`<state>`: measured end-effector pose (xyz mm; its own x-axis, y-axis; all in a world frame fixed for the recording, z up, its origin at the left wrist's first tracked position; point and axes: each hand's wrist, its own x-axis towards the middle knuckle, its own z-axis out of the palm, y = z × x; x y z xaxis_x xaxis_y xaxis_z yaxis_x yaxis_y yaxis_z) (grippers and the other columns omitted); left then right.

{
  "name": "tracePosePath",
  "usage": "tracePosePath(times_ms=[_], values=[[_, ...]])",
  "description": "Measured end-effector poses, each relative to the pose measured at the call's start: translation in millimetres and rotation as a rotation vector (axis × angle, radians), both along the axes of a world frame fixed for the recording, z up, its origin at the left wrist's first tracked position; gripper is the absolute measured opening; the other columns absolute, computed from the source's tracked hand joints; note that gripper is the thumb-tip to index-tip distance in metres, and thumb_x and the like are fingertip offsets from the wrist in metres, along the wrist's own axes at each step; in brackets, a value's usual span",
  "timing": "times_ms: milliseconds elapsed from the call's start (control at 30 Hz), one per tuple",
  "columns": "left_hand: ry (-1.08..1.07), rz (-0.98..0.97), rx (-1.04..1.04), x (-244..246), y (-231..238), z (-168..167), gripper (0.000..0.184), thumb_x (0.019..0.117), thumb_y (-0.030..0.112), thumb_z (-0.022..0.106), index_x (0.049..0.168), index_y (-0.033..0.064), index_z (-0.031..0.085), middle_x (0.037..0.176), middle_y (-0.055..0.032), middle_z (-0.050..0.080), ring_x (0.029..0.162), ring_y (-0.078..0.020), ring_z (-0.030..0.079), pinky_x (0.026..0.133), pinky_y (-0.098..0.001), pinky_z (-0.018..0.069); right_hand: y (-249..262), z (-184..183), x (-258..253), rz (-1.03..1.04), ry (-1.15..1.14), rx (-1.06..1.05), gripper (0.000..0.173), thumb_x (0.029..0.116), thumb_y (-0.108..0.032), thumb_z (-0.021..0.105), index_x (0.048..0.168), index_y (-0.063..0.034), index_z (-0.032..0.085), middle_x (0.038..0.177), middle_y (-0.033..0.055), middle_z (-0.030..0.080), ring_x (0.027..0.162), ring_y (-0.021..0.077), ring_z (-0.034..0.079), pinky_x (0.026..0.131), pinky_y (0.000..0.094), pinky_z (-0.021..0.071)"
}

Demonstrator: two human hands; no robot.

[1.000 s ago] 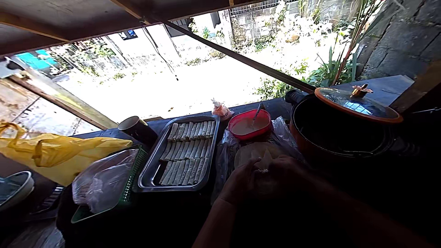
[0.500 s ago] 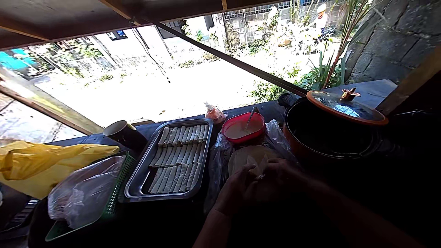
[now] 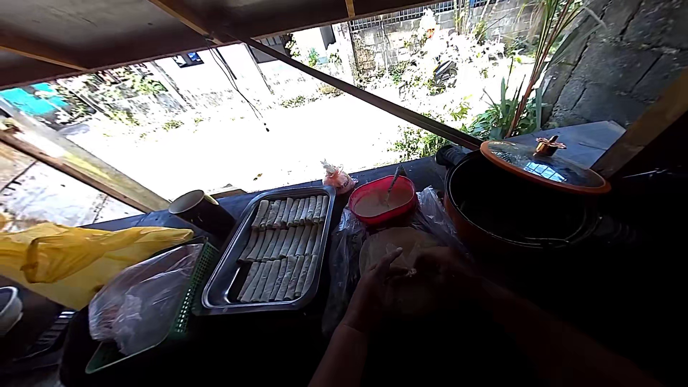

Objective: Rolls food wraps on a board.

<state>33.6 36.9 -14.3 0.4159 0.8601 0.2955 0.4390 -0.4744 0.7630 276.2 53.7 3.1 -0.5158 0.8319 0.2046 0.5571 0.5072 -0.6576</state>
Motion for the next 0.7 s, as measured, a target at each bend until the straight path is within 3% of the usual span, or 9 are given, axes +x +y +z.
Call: tracePosePath(times_ms=[200, 300, 367, 467, 600, 700], values=[[-0.016, 0.038, -0.029, 2.2, -1.8, -4.7, 0.054, 0.0996, 0.008, 0.059, 0.152, 0.016, 0.046, 0.11, 0.0085, 0.077, 0.109, -0.0072, 0.07, 0.103, -0.0338, 0.0555, -6.3, -6.7, 3.8, 0.04, -0.087, 0.124, 0.022, 0.099, -0.033, 0.064, 0.107, -0.0164, 0.076, 0.11, 0.0004, 0.074, 0.114, 0.0123, 0.066, 0.103, 0.0315, 0.0523], [-0.056, 0.042, -0.067, 3.9, -1.7, -3.1, 0.058, 0.0995, 0.006, 0.06, 0.154, 0.0127, 0.041, 0.11, 0.006, 0.077, 0.107, -0.0079, 0.072, 0.102, -0.0334, 0.0572, -6.2, -8.6, 3.3, 0.029, -0.059, 0.114, 0.02, 0.1009, -0.03, 0.062, 0.107, -0.0181, 0.077, 0.115, 0.0005, 0.07, 0.115, 0.0102, 0.064, 0.103, 0.0287, 0.0522], [-0.061, 0.056, -0.062, 4.7, -2.6, -2.3, 0.059, 0.0998, 0.007, 0.06, 0.155, 0.013, 0.04, 0.112, 0.0056, 0.077, 0.103, -0.0071, 0.073, 0.098, -0.0322, 0.0592, -6.2, -5.9, 2.0, 0.023, -0.077, 0.09, 0.021, 0.1019, -0.029, 0.06, 0.107, -0.017, 0.076, 0.117, 0.0015, 0.07, 0.115, 0.0108, 0.063, 0.103, 0.0294, 0.0518], [-0.009, 0.114, 0.077, 6.3, -3.7, -5.9, 0.055, 0.0982, 0.008, 0.061, 0.151, 0.0134, 0.047, 0.111, 0.0048, 0.075, 0.095, -0.0066, 0.071, 0.087, -0.0291, 0.0608, -5.5, -3.4, -0.7, 0.008, -0.119, 0.076, 0.022, 0.1024, -0.028, 0.059, 0.107, -0.0173, 0.076, 0.115, 0.0012, 0.069, 0.113, 0.0109, 0.063, 0.102, 0.029, 0.052], [0.135, 0.144, 0.31, 5.5, -5.9, -10.0, 0.044, 0.1019, 0.019, 0.06, 0.146, 0.0151, 0.055, 0.114, 0.0064, 0.076, 0.11, -0.0088, 0.069, 0.101, -0.0339, 0.0552, -2.9, -3.2, -2.6, -0.008, -0.132, 0.055, 0.022, 0.1027, -0.029, 0.057, 0.106, -0.0174, 0.076, 0.113, 0.003, 0.067, 0.111, 0.0133, 0.063, 0.1, 0.0309, 0.0526], [0.187, 0.116, 0.386, 4.3, -5.4, -8.2, 0.05, 0.0983, 0.031, 0.067, 0.145, 0.0167, 0.056, 0.116, 0.0069, 0.075, 0.113, -0.0108, 0.068, 0.104, -0.0404, 0.0521, 0.4, -0.7, -2.7, -0.008, -0.136, 0.023, 0.021, 0.1019, -0.027, 0.059, 0.106, -0.0166, 0.077, 0.112, 0.0053, 0.067, 0.108, 0.0147, 0.063, 0.098, 0.0315, 0.0531]])
